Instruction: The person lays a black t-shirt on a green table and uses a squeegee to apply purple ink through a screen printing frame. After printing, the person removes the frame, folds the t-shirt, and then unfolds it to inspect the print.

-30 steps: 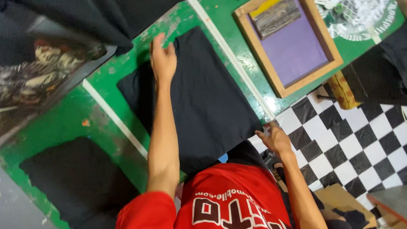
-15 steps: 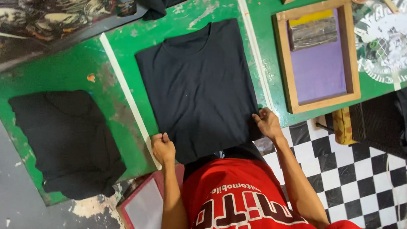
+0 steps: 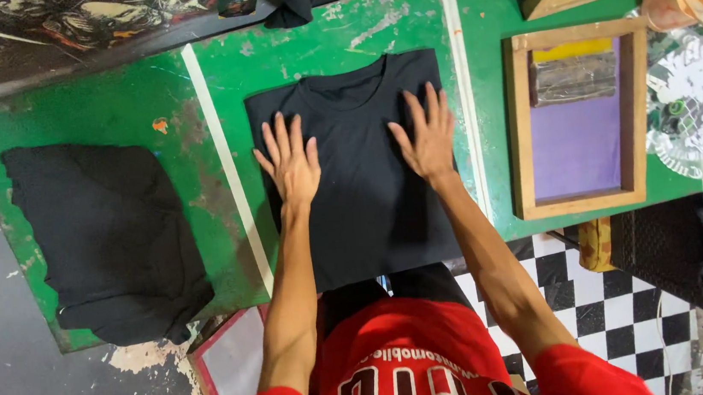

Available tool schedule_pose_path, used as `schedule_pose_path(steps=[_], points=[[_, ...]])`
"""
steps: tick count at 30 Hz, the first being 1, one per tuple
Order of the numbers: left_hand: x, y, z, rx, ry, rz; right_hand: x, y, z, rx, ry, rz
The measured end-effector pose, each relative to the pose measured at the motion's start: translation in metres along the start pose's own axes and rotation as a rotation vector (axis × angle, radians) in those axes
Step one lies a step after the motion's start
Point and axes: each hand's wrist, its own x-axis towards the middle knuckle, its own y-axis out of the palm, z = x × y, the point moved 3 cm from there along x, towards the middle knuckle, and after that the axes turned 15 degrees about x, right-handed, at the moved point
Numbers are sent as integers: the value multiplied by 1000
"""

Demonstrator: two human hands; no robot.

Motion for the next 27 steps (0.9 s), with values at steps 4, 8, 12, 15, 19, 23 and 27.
schedule_pose_path(steps=[4, 8, 12, 15, 19, 23, 27], points=[[37, 41, 27, 141, -59, 204, 44, 29, 0, -127, 19, 164], [78, 52, 44, 100, -52, 207, 88, 39, -15, -127, -87, 163], [83, 38, 47, -8, -31, 84, 93, 11, -27, 44, -215, 1], [17, 7, 51, -180, -196, -135, 30, -29, -33, 98, 51, -156], [-145, 24, 74, -200, -454, -76, -118, -51, -70, 224, 486, -54], [-272, 96, 108, -199, -719, 224, -232, -18, -142, 294, 781, 99], [-264, 91, 120, -309, -690, 377, -235, -27, -137, 587, 808, 50]])
